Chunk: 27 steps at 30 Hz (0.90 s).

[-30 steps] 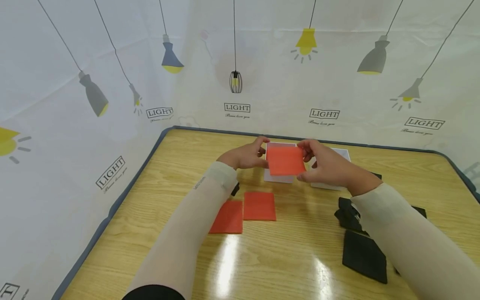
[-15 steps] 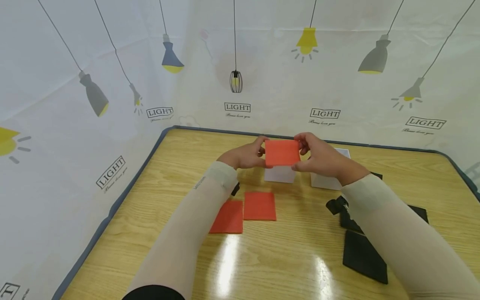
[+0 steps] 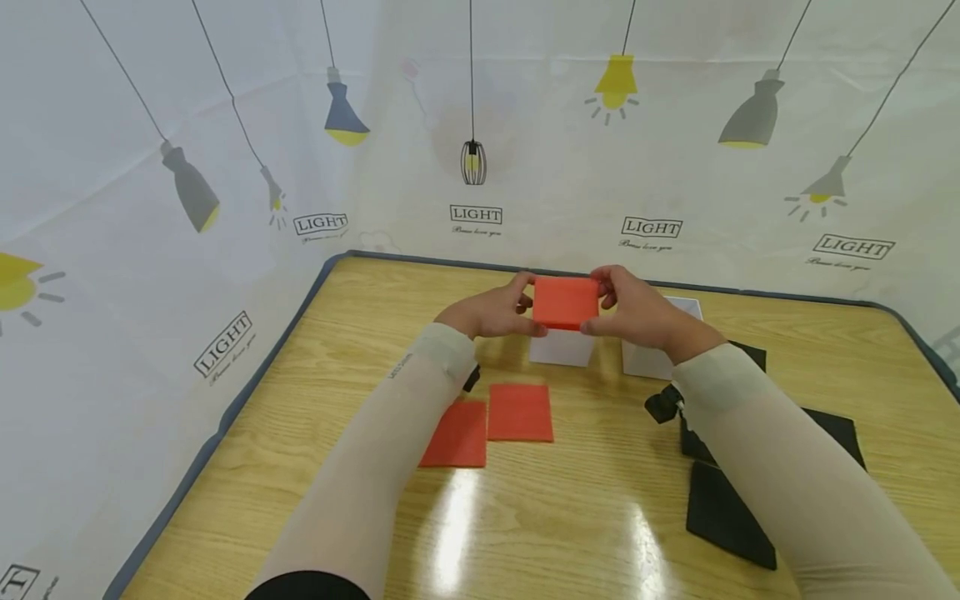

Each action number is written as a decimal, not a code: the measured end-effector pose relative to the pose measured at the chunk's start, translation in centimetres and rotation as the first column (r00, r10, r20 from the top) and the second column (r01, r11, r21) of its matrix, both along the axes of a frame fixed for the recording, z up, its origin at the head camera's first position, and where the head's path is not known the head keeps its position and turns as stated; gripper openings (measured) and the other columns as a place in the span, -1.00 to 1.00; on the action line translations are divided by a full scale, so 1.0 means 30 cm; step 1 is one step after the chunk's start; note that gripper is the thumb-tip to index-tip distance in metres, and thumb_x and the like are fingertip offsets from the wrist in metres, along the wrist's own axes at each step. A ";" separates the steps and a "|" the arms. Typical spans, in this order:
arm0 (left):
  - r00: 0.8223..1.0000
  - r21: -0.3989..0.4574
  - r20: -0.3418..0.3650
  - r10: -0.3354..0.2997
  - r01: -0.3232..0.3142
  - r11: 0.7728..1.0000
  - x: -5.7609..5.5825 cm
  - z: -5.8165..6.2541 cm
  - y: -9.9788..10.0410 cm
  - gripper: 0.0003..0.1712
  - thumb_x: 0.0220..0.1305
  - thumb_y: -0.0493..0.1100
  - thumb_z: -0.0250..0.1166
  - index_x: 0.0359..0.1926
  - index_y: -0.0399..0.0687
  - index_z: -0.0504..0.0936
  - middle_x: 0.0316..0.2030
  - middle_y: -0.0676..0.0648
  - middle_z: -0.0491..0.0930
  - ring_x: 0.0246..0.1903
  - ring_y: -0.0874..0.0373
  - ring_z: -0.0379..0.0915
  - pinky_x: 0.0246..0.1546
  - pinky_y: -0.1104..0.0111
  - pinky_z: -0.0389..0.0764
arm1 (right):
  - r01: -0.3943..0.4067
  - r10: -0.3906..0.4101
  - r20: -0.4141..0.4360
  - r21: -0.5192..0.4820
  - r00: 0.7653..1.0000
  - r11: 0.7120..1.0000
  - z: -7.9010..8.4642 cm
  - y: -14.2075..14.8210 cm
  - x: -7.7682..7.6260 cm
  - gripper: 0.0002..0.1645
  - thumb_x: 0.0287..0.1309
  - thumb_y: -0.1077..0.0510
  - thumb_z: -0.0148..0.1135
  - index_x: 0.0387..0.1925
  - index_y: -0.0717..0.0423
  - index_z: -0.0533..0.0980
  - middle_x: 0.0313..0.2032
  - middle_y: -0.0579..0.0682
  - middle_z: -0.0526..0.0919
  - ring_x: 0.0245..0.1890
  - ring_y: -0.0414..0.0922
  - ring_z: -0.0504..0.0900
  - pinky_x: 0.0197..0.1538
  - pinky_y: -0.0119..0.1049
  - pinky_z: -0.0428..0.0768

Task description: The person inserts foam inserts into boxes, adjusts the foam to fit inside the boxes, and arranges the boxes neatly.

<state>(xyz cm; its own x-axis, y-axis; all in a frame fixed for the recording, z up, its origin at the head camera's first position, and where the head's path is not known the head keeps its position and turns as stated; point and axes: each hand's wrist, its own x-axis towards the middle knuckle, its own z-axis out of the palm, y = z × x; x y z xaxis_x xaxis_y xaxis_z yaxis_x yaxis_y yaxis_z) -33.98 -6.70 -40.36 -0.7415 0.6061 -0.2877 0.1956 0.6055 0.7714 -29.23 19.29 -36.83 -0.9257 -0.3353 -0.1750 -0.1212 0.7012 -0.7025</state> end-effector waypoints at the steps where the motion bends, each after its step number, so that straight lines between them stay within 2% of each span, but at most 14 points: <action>1: 1.000 0.001 -0.002 0.000 0.000 1.000 0.000 0.000 0.000 0.03 0.34 0.10 0.45 0.58 0.18 -0.03 0.55 -0.22 0.27 0.59 -0.18 0.12 0.56 -0.06 0.19 | 0.000 0.000 -0.001 0.006 1.000 1.000 -0.003 -0.002 -0.003 0.08 0.20 0.02 0.48 0.55 0.24 0.09 0.29 0.19 0.38 0.26 0.13 0.36 0.29 0.03 0.49; 11: 1.000 -0.010 -0.003 0.000 0.000 1.000 -0.001 0.000 0.000 0.03 0.37 0.10 0.42 0.59 0.18 -0.06 0.55 -0.21 0.26 0.59 -0.15 0.13 0.56 -0.05 0.19 | 0.008 -0.005 -0.027 0.101 1.000 0.995 -0.012 -0.027 -0.020 0.09 0.22 0.03 0.47 0.57 0.26 0.07 0.34 0.21 0.34 0.30 0.21 0.37 0.34 0.13 0.52; 18: 1.000 -0.010 -0.002 0.004 -0.004 1.000 0.001 0.003 -0.001 0.04 0.36 0.11 0.43 0.60 0.19 -0.06 0.56 -0.18 0.25 0.59 -0.13 0.13 0.56 -0.03 0.21 | -0.016 0.021 -0.021 0.203 1.000 0.979 -0.005 -0.039 -0.020 0.09 0.22 0.01 0.46 0.56 0.31 0.08 0.39 0.28 0.33 0.26 0.23 0.41 0.36 0.19 0.51; 24: 1.000 -0.002 -0.001 -0.005 0.005 1.000 -0.001 0.002 0.000 0.03 0.37 0.10 0.42 0.60 0.15 -0.06 0.57 -0.19 0.23 0.59 -0.14 0.12 0.56 0.00 0.20 | -0.021 0.028 -0.028 0.242 0.999 0.970 0.004 -0.046 -0.010 0.19 0.19 -0.04 0.46 0.62 0.27 0.00 0.46 0.31 0.27 0.33 0.23 0.40 0.38 0.23 0.48; 27: 1.000 -0.006 -0.005 -0.008 0.008 1.000 0.000 0.003 -0.001 0.02 0.37 0.11 0.42 0.58 0.15 -0.05 0.57 -0.19 0.23 0.59 -0.14 0.12 0.56 0.00 0.21 | -0.016 0.034 -0.059 0.280 0.998 0.960 0.007 -0.049 -0.003 0.24 0.17 -0.08 0.47 0.65 0.22 -0.03 0.48 0.31 0.23 0.37 0.23 0.39 0.40 0.26 0.46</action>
